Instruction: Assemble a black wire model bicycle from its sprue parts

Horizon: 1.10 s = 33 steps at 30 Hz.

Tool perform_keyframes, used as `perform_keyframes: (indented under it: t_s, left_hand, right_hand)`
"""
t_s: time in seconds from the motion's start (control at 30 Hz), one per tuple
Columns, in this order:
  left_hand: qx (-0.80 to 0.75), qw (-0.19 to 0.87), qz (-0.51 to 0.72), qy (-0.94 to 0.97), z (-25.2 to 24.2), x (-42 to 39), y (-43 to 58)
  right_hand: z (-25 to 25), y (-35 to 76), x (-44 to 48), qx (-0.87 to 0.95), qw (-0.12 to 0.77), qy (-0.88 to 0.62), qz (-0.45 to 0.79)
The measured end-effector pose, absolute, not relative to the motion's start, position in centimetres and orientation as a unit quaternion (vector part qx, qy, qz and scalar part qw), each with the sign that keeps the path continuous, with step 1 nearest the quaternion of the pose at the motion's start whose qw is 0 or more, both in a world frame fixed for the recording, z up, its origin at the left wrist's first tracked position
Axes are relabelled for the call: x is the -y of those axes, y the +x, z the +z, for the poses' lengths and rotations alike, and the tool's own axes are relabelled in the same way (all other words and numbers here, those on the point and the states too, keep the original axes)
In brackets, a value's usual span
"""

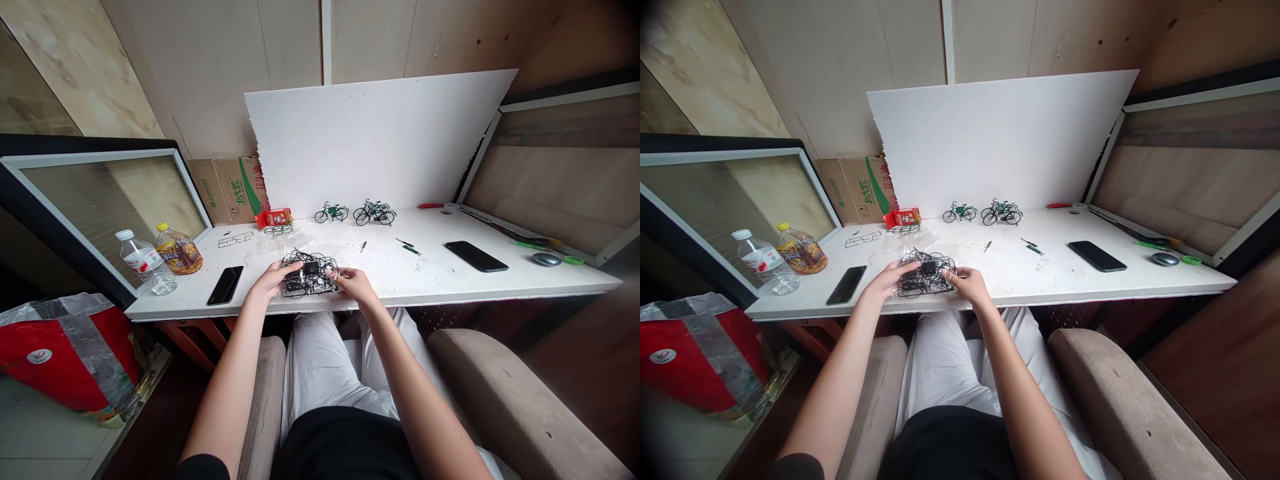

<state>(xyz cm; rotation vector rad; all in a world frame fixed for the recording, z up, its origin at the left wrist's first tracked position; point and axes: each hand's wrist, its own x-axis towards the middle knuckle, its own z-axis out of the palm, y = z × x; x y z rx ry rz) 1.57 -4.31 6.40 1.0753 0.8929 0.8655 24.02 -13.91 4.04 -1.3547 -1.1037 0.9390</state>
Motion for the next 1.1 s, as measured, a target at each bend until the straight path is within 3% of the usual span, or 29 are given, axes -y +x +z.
perform_keyframes:
  t_s: [0.27,0.73,1.1]
  left_hand:
    - [-0.408,0.668,0.383,0.490,6.2,4.5,1.8]
    - [-0.309,0.749,0.404,0.425,2.2,0.8,1.7]
    - [-0.316,0.719,0.460,0.414,1.3,0.8,1.8]
  right_hand:
    - [4.1,24.0,14.0,0.457,0.561,-0.576,0.381]
    - [3.3,24.9,13.5,0.366,0.629,-0.586,0.357]
    - [2.5,25.9,13.2,0.344,0.634,-0.608,0.331]
